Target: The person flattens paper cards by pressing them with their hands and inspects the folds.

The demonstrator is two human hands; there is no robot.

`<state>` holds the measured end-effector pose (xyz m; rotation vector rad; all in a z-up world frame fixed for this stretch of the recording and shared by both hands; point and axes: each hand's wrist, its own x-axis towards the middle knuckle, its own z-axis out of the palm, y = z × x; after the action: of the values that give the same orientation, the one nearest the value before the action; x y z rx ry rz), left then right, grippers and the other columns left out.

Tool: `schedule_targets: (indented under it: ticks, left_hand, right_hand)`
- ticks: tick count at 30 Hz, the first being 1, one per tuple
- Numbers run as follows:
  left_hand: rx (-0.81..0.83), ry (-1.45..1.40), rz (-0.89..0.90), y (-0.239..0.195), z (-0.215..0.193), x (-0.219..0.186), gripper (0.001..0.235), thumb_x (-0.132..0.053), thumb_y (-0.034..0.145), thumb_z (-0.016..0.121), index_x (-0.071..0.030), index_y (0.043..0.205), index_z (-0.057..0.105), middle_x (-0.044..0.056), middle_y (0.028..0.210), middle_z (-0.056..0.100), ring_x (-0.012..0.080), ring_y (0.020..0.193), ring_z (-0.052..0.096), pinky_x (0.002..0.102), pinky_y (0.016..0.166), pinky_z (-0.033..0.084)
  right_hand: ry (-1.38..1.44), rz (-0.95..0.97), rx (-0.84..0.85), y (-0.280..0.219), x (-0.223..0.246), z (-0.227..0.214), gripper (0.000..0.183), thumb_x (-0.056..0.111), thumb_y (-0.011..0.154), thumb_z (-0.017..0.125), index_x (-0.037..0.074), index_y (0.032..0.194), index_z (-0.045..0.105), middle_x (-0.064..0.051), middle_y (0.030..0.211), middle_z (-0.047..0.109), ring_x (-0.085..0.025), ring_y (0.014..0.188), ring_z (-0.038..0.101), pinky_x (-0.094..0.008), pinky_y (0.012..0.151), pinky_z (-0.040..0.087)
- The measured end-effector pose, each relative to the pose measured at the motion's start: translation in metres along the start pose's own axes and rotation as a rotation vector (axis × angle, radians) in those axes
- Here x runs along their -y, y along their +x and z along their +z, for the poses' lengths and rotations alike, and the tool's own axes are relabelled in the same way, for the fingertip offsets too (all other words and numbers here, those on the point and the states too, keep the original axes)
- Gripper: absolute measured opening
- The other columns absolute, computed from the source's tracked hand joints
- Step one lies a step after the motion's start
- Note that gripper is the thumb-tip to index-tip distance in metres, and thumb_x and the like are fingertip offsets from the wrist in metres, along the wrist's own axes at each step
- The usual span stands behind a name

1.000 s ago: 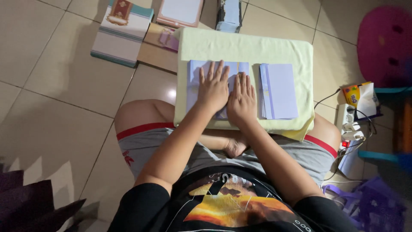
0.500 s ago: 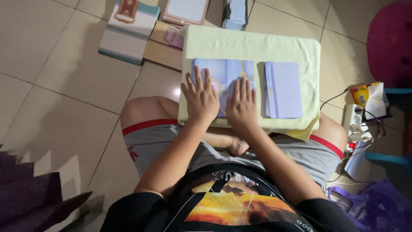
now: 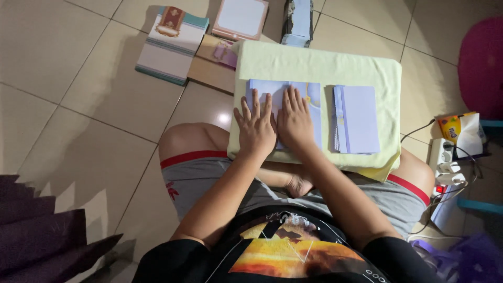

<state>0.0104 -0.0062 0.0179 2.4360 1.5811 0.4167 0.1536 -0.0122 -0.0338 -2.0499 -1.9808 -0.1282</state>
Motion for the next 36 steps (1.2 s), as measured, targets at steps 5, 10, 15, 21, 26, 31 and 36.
schedule_targets:
  ticks: [5,10,15,21,26,31,36]
  left_hand:
    - [0.022,0.202,0.02,0.001,0.018,0.006,0.064,-0.031,0.104,0.04,-0.02,0.165,0.021,0.019,0.17,0.016,0.0488,0.149,0.028,0.064,0.115,0.026]
    - [0.014,0.283,-0.004,0.0,0.014,0.005,0.06,-0.031,0.108,0.035,-0.023,0.165,0.019,0.015,0.171,0.017,0.0428,0.149,0.035,0.06,0.115,0.032]
    - [-0.049,0.067,0.001,0.001,0.012,0.003,0.057,-0.027,0.103,0.043,-0.016,0.158,0.038,0.021,0.165,0.027,0.0505,0.146,0.032,0.067,0.11,0.027]
    - [-0.094,0.054,0.002,0.0,0.005,-0.001,0.053,-0.025,0.102,0.043,-0.015,0.154,0.047,0.022,0.162,0.034,0.051,0.144,0.035,0.066,0.108,0.03]
    - [-0.112,0.051,0.007,-0.002,0.005,-0.002,0.055,-0.025,0.101,0.047,-0.014,0.154,0.047,0.023,0.162,0.034,0.0516,0.144,0.035,0.066,0.109,0.029]
    - [-0.106,0.037,-0.009,-0.001,0.002,-0.002,0.057,-0.024,0.098,0.047,-0.013,0.154,0.046,0.021,0.163,0.033,0.0495,0.145,0.034,0.066,0.111,0.028]
    - [-0.176,0.062,-0.004,-0.002,0.001,-0.003,0.055,-0.024,0.098,0.05,-0.01,0.151,0.05,0.022,0.159,0.039,0.0489,0.142,0.038,0.065,0.109,0.031]
  right_hand:
    - [0.409,-0.011,-0.06,-0.067,0.073,-0.022,0.066,0.033,0.104,0.042,0.001,0.161,0.029,-0.03,0.168,0.012,-0.05,0.154,0.009,-0.06,0.122,0.017]
    - [0.357,-0.144,-0.058,-0.042,0.063,-0.019,0.073,0.05,0.107,0.033,0.007,0.166,0.019,-0.024,0.171,0.005,-0.045,0.157,-0.001,-0.058,0.125,0.004]
    - [0.002,0.108,0.043,-0.013,0.0,-0.01,0.072,0.047,0.107,0.041,-0.001,0.16,0.029,-0.025,0.165,0.028,-0.039,0.154,0.025,-0.053,0.122,0.025]
    - [-0.004,-0.081,0.16,-0.05,0.015,-0.033,0.066,0.031,0.101,0.042,0.002,0.16,0.032,-0.02,0.167,0.028,-0.036,0.154,0.027,-0.048,0.121,0.027]
    - [-0.013,-0.112,0.118,0.0,-0.015,-0.017,0.066,0.032,0.103,0.043,0.003,0.161,0.031,-0.019,0.166,0.031,-0.036,0.153,0.03,-0.049,0.121,0.029]
    - [0.03,-0.097,0.114,0.029,-0.025,-0.012,0.066,0.034,0.103,0.044,0.001,0.16,0.033,-0.02,0.165,0.032,-0.035,0.153,0.03,-0.049,0.122,0.027]
    - [0.003,0.109,0.097,-0.022,-0.012,-0.038,0.065,0.034,0.106,0.043,0.001,0.161,0.031,-0.022,0.164,0.033,-0.036,0.152,0.031,-0.048,0.122,0.026]
